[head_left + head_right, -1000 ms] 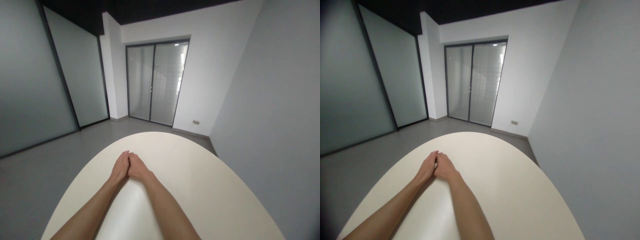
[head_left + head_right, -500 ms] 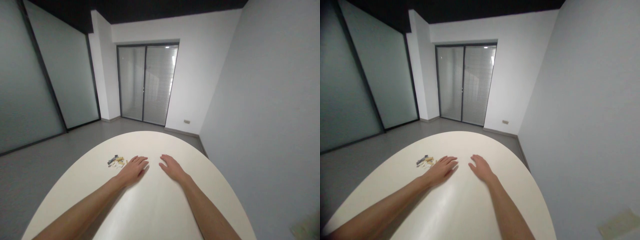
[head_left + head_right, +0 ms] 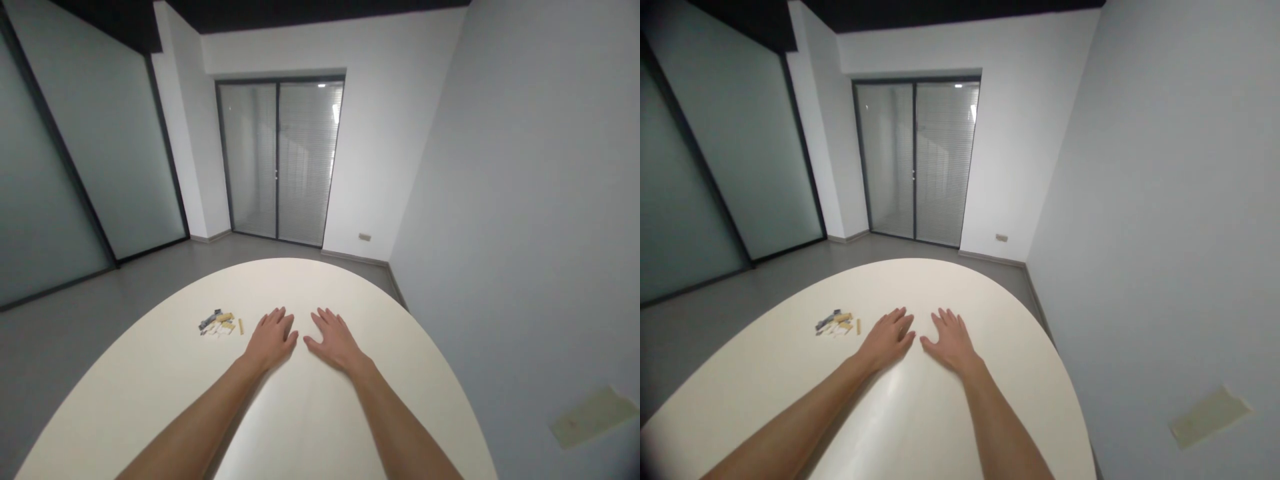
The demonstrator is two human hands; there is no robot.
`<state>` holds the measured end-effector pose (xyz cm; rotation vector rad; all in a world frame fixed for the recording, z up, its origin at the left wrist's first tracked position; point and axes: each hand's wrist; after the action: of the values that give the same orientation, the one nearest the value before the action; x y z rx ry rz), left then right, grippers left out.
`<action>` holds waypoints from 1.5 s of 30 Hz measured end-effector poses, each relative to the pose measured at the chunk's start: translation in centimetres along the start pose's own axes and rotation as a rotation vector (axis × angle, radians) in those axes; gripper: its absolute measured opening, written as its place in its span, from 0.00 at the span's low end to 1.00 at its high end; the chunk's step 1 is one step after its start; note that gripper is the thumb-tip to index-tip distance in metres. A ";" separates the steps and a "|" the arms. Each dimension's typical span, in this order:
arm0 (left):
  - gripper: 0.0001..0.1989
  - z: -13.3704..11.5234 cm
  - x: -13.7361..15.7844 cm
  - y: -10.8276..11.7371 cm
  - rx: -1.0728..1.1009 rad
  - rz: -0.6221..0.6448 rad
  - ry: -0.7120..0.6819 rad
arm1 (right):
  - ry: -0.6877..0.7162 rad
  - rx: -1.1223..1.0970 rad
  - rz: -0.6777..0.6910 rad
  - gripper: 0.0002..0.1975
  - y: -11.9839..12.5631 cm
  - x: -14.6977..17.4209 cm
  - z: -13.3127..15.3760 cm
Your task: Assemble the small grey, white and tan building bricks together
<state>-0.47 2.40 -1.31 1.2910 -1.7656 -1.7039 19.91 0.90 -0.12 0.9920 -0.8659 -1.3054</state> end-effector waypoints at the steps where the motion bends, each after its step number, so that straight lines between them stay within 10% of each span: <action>1: 0.23 0.1 0.1 0.2 0.002 0.010 -0.002 | 0.003 -0.003 0.007 0.37 0.0 0.1 0.1; 45: 0.24 0.2 -0.1 0.2 0.013 0.051 -0.042 | 0.059 -0.027 -0.033 0.35 -0.1 0.1 -0.1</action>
<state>-0.65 2.54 -1.11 1.2137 -1.8206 -1.7063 20.01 0.80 -0.22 1.0224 -0.7877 -1.3060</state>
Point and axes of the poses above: each hand's wrist, its own x-axis away from the middle knuckle, its own y-axis out of the back of the hand, z = x × y, and after that the axes turned 12 degrees about -y, right-handed
